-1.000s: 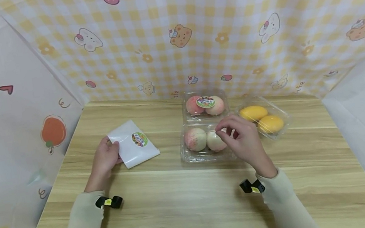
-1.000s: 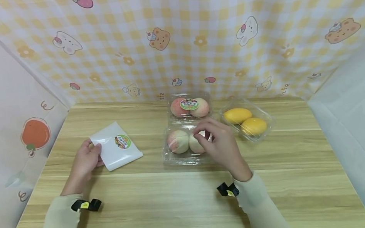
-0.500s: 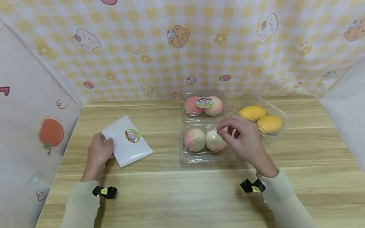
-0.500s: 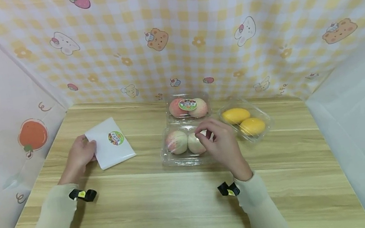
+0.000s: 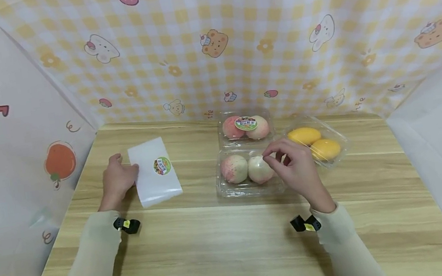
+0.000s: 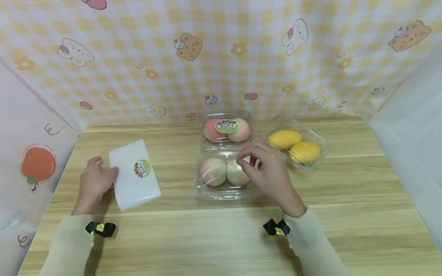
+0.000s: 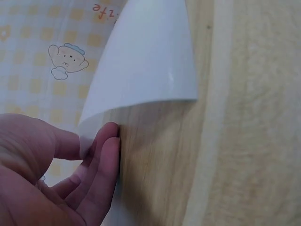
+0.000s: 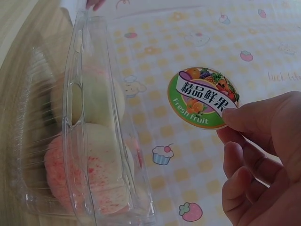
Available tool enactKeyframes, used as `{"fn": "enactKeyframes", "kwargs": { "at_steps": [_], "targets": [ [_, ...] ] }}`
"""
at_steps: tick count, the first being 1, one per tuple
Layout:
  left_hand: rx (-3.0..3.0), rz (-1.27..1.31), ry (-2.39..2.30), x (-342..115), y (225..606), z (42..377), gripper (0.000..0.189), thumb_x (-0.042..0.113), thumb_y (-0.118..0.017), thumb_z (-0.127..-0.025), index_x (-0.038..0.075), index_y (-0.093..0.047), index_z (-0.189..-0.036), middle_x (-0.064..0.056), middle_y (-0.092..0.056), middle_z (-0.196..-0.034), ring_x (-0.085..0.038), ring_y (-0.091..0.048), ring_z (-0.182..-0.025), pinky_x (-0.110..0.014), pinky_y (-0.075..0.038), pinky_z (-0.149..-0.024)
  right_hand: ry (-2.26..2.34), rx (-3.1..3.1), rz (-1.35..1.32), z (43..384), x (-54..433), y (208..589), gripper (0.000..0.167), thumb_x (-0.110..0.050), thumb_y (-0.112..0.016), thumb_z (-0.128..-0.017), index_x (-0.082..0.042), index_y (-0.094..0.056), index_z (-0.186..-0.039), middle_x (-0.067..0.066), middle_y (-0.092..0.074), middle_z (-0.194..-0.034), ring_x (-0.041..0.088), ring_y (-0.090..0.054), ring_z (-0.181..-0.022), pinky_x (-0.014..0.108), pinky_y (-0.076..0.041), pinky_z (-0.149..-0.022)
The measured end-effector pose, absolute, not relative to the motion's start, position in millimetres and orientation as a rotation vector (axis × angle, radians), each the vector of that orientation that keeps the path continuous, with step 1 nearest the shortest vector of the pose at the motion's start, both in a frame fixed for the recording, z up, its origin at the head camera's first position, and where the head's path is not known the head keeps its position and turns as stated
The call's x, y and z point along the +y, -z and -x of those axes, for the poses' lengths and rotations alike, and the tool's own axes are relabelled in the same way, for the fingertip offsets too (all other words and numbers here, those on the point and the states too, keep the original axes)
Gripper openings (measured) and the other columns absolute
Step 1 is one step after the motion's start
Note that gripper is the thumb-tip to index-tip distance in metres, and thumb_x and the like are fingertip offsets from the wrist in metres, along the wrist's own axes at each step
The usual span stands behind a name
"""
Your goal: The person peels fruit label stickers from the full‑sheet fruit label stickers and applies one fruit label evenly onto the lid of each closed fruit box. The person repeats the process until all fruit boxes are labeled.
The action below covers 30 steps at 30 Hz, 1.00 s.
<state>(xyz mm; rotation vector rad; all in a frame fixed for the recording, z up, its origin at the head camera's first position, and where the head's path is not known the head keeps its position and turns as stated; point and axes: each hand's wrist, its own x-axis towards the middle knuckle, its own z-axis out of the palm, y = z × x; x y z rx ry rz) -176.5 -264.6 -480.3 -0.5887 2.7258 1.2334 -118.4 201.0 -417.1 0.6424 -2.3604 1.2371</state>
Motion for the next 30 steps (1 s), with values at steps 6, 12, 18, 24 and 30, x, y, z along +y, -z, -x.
{"fn": "enactKeyframes", "kwargs": {
  "at_steps": [6, 12, 18, 24, 30],
  "targets": [
    [2.794, 0.516, -1.098, -263, 479, 173, 0.082, 0.022, -0.066, -0.105, -0.011, -0.024, -0.167, -0.041, -0.062, -0.138, -0.048, -0.069, -0.106, -0.053, -0.057, -0.087, -1.272, -2.385, -0.599, 121, 205, 422, 0.010, -0.014, -0.080, -0.103, -0.004, -0.080, -0.099, 0.003, -0.076, -0.093, 0.017, -0.064, -0.076, 0.018, -0.050, -0.064],
    [2.864, 0.404, -1.018, -264, 479, 168, 0.070, 0.023, -0.068, -0.104, -0.016, -0.041, -0.155, -0.040, -0.065, -0.136, -0.054, -0.068, -0.116, -0.063, -0.056, -0.093, -1.345, -2.389, -0.526, 123, 205, 427, 0.005, -0.006, -0.082, -0.099, -0.002, -0.080, -0.098, 0.003, -0.077, -0.088, 0.018, -0.063, -0.071, 0.016, -0.049, -0.063],
    [2.910, 0.401, -0.923, -263, 481, 167, 0.056, 0.023, -0.070, -0.104, -0.014, -0.054, -0.144, -0.036, -0.070, -0.125, -0.046, -0.073, -0.099, -0.051, -0.057, -0.075, -1.372, -2.397, -0.445, 125, 205, 430, 0.007, 0.002, -0.083, -0.095, -0.005, -0.082, -0.097, 0.003, -0.076, -0.084, 0.017, -0.060, -0.067, 0.017, -0.048, -0.061],
    [2.957, 0.370, -0.847, -258, 476, 166, 0.038, 0.018, -0.072, -0.101, -0.008, -0.065, -0.127, -0.027, -0.072, -0.113, -0.038, -0.068, -0.089, -0.043, -0.052, -0.068, -1.388, -2.432, -0.374, 126, 205, 429, 0.005, 0.000, -0.083, -0.096, -0.005, -0.082, -0.097, 0.004, -0.075, -0.083, 0.017, -0.059, -0.066, 0.017, -0.047, -0.060],
    [3.015, 0.271, -0.870, -232, 460, 165, 0.040, 0.021, -0.073, -0.100, -0.006, -0.068, -0.129, -0.022, -0.073, -0.113, -0.039, -0.070, -0.095, -0.050, -0.055, -0.074, -1.431, -2.431, -0.335, 127, 204, 431, 0.004, -0.001, -0.083, -0.096, -0.004, -0.083, -0.098, 0.007, -0.077, -0.087, 0.016, -0.057, -0.067, 0.018, -0.044, -0.060]
  ]
}}
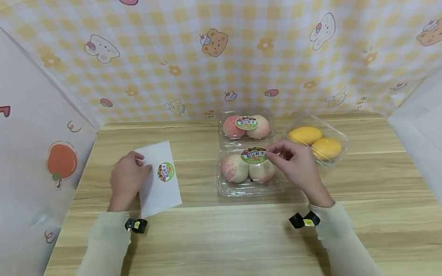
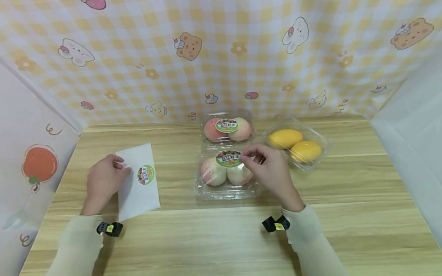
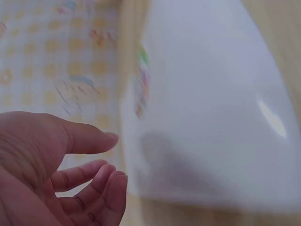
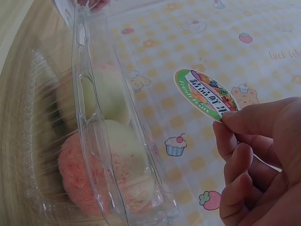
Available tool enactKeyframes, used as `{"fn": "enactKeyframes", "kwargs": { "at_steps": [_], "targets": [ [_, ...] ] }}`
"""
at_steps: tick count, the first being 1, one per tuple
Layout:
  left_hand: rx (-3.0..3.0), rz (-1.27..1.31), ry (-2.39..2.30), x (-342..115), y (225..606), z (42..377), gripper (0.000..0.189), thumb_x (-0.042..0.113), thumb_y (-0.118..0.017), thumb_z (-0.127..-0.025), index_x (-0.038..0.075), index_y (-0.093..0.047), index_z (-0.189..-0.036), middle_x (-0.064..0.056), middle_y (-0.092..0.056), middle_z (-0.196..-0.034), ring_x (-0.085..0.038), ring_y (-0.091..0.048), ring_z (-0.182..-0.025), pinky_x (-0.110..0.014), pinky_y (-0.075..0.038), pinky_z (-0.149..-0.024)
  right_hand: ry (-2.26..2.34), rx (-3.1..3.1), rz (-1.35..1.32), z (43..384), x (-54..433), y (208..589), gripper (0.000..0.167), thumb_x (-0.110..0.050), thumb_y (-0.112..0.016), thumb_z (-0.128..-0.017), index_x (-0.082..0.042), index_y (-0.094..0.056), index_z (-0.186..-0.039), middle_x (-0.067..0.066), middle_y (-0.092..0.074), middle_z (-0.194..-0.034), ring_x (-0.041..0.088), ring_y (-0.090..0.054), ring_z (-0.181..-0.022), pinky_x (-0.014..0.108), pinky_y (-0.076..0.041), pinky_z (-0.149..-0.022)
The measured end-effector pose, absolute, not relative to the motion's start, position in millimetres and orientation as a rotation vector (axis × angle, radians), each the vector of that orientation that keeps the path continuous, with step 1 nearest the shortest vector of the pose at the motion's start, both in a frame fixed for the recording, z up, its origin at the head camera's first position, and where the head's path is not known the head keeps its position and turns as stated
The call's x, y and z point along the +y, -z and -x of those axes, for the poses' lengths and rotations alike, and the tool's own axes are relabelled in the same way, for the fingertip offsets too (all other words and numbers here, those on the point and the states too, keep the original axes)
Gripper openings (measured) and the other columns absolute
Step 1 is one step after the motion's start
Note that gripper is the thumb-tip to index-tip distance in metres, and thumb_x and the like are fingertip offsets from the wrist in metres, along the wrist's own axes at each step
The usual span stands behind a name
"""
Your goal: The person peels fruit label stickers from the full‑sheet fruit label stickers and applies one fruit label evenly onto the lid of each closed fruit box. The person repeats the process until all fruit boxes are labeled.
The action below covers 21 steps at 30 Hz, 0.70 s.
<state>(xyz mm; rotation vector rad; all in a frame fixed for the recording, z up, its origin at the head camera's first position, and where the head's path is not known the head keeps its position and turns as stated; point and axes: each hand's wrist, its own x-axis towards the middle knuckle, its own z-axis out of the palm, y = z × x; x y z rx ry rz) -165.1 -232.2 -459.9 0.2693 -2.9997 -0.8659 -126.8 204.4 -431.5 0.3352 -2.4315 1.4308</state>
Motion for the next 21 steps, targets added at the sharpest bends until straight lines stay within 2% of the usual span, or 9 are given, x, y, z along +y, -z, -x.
{"fn": "enactKeyframes", "kwargs": {
  "at_steps": [8, 14, 21],
  "targets": [
    [-2.807, 0.063, 1.016, -176, 443, 160, 0.029, 0.023, -0.069, -0.103, 0.001, -0.077, -0.119, -0.012, -0.079, -0.104, -0.030, -0.077, -0.090, -0.046, -0.056, -0.069, -1.492, -2.413, -0.305, 127, 199, 432, 0.006, 0.003, -0.084, -0.093, 0.001, -0.081, -0.099, 0.011, -0.077, -0.088, 0.017, -0.054, -0.067, 0.017, -0.041, -0.058],
    [-2.723, 0.287, 1.228, -131, 428, 149, 0.024, 0.021, -0.070, -0.105, 0.004, -0.079, -0.120, -0.008, -0.079, -0.106, -0.025, -0.077, -0.093, -0.048, -0.062, -0.081, -1.486, -2.421, -0.276, 126, 194, 432, 0.005, 0.009, -0.080, -0.093, 0.009, -0.078, -0.098, 0.020, -0.074, -0.087, 0.018, -0.052, -0.066, 0.017, -0.039, -0.058],
    [-2.684, 0.414, 1.437, -90, 420, 144, 0.022, 0.016, -0.070, -0.103, 0.003, -0.078, -0.120, -0.007, -0.078, -0.108, -0.023, -0.075, -0.095, -0.041, -0.062, -0.086, -1.542, -2.404, -0.276, 124, 194, 434, 0.007, 0.004, -0.083, -0.093, 0.004, -0.079, -0.099, 0.013, -0.076, -0.090, 0.015, -0.054, -0.068, 0.018, -0.041, -0.058]
  ]
}}
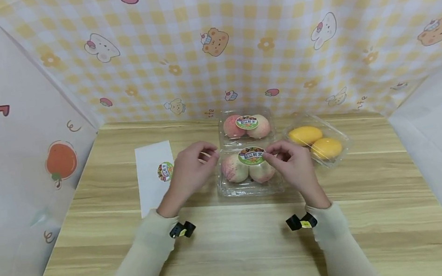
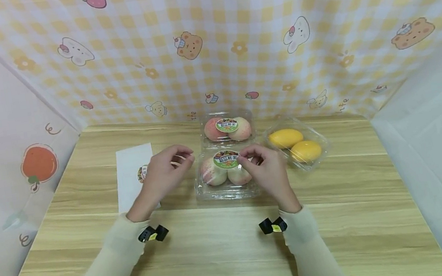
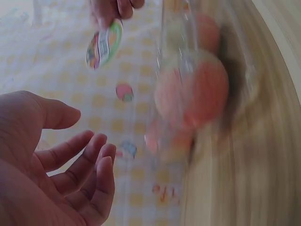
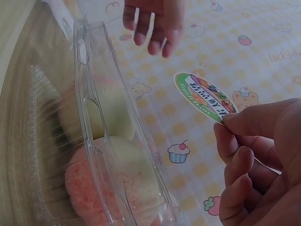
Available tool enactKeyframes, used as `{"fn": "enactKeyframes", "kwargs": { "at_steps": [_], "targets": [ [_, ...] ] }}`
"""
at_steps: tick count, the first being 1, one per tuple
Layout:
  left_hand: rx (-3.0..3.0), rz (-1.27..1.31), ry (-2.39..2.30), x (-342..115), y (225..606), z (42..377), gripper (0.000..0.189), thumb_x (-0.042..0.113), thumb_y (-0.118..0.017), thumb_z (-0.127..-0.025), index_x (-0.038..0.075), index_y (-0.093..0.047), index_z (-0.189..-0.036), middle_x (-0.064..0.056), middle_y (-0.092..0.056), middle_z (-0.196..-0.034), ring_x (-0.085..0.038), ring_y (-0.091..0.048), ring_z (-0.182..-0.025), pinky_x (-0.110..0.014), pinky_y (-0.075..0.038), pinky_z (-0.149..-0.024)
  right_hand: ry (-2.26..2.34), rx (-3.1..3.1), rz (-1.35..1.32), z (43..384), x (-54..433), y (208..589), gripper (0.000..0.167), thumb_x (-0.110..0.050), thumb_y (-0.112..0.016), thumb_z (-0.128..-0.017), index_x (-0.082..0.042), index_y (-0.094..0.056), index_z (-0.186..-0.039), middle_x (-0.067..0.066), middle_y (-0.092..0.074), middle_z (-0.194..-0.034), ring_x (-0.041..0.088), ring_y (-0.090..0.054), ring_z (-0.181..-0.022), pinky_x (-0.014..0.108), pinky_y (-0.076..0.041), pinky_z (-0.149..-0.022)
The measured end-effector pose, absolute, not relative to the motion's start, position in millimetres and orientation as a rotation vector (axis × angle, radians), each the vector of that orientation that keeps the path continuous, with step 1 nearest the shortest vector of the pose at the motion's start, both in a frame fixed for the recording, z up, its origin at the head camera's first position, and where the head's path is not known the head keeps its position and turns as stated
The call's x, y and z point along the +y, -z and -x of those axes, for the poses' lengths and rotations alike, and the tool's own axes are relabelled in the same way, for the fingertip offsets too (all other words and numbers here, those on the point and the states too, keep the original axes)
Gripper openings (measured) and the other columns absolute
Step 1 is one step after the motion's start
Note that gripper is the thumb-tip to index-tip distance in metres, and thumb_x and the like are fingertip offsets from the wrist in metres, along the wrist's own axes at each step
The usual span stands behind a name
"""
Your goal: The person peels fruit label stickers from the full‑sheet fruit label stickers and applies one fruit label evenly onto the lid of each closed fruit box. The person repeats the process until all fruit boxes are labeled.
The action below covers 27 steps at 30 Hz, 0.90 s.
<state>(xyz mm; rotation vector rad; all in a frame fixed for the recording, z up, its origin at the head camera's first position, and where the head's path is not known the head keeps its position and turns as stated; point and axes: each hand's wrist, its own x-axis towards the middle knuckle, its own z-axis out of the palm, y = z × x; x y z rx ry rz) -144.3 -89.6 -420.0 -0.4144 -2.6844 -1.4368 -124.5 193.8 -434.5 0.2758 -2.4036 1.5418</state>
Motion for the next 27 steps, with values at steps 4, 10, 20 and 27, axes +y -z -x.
{"fn": "enactKeyframes", "kwargs": {
  "at_steps": [4, 10, 20, 27],
  "targets": [
    [-2.662, 0.470, 1.490, -72, 418, 143, 0.020, 0.018, -0.072, -0.103, 0.004, -0.079, -0.116, -0.008, -0.078, -0.106, -0.023, -0.074, -0.094, -0.041, -0.062, -0.085, -1.569, -2.392, -0.272, 124, 194, 435, 0.006, 0.001, -0.084, -0.094, 0.002, -0.080, -0.099, 0.012, -0.075, -0.090, 0.016, -0.056, -0.069, 0.018, -0.043, -0.059],
    [-2.641, 0.515, 1.533, -54, 420, 143, 0.013, 0.019, -0.075, -0.103, 0.008, -0.079, -0.109, -0.004, -0.077, -0.103, -0.020, -0.074, -0.092, -0.038, -0.062, -0.083, -1.582, -2.370, -0.268, 123, 191, 433, 0.004, 0.001, -0.083, -0.095, 0.002, -0.080, -0.098, 0.013, -0.074, -0.088, 0.016, -0.055, -0.068, 0.019, -0.041, -0.058],
    [-2.637, 0.484, 1.583, -41, 424, 143, 0.011, 0.017, -0.076, -0.102, 0.007, -0.078, -0.104, -0.006, -0.078, -0.098, -0.019, -0.075, -0.089, -0.037, -0.062, -0.081, -1.593, -2.356, -0.251, 124, 191, 434, 0.004, -0.001, -0.084, -0.095, 0.000, -0.081, -0.097, 0.012, -0.074, -0.088, 0.016, -0.055, -0.068, 0.019, -0.042, -0.058],
    [-2.629, 0.485, 1.590, -37, 428, 145, 0.009, 0.016, -0.075, -0.103, 0.007, -0.077, -0.102, -0.004, -0.076, -0.094, -0.018, -0.072, -0.087, -0.037, -0.060, -0.080, -1.605, -2.348, -0.231, 124, 191, 434, 0.004, -0.001, -0.084, -0.095, 0.000, -0.081, -0.097, 0.013, -0.074, -0.087, 0.016, -0.055, -0.068, 0.018, -0.043, -0.059]
  ]
}}
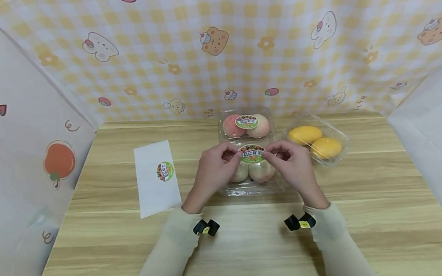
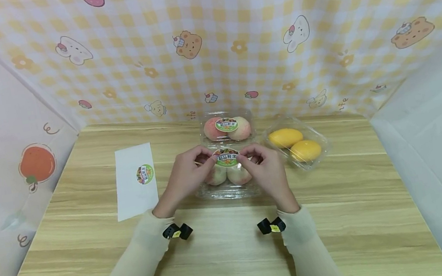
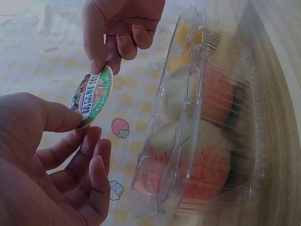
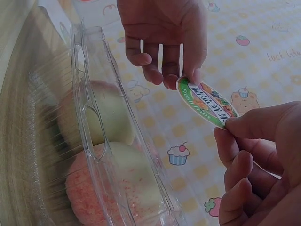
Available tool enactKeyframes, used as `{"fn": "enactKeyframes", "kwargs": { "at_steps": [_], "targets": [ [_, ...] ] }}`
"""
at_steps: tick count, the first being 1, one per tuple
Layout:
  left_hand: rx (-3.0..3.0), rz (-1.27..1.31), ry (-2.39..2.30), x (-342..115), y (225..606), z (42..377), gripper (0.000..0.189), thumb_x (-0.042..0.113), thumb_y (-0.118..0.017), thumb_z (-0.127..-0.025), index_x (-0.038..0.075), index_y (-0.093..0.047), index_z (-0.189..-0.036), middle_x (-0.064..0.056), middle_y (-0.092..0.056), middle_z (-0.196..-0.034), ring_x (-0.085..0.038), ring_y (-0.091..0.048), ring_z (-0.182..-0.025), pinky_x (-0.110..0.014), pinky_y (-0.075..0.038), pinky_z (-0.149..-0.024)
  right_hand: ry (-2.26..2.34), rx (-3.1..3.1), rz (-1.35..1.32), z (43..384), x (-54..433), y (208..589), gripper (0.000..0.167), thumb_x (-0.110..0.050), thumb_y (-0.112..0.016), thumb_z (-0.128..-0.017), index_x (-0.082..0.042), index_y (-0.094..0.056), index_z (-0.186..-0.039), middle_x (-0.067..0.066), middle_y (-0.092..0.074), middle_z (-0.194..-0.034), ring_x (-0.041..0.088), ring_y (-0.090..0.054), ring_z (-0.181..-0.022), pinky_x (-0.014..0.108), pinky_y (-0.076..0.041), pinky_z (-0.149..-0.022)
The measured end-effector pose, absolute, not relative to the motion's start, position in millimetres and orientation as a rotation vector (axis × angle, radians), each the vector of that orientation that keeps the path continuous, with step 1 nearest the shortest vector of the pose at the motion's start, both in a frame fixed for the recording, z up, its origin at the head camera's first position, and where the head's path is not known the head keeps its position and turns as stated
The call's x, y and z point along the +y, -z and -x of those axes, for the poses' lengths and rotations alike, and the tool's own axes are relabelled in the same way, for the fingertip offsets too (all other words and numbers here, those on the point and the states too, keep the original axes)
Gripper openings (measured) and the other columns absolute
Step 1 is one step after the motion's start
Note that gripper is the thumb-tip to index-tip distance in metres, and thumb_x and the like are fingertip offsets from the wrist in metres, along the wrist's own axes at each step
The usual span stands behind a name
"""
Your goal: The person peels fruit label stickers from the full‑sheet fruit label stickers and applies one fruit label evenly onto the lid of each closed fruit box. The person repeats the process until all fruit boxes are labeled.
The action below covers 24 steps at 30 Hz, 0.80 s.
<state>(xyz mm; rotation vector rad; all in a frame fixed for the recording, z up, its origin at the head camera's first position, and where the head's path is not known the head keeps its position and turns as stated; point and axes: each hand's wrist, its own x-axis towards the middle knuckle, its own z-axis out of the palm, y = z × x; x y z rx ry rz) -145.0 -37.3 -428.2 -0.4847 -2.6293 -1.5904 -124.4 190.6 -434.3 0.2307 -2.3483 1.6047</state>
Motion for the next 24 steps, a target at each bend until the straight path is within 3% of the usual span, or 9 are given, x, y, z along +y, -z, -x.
{"fn": "enactKeyframes", "kwargs": {
  "at_steps": [24],
  "targets": [
    [-2.686, 0.423, 1.556, -30.3, 434.0, 144.3, 0.015, 0.024, -0.076, -0.103, 0.011, -0.077, -0.095, 0.000, -0.072, -0.083, -0.016, -0.064, -0.073, -0.033, -0.052, -0.065, -1.640, -2.535, -0.068, 126.2, 187.8, 435.9, 0.017, -0.012, -0.086, -0.098, -0.001, -0.077, -0.089, 0.007, -0.067, -0.078, 0.018, -0.056, -0.069, 0.021, -0.043, -0.057]
  ]
}}
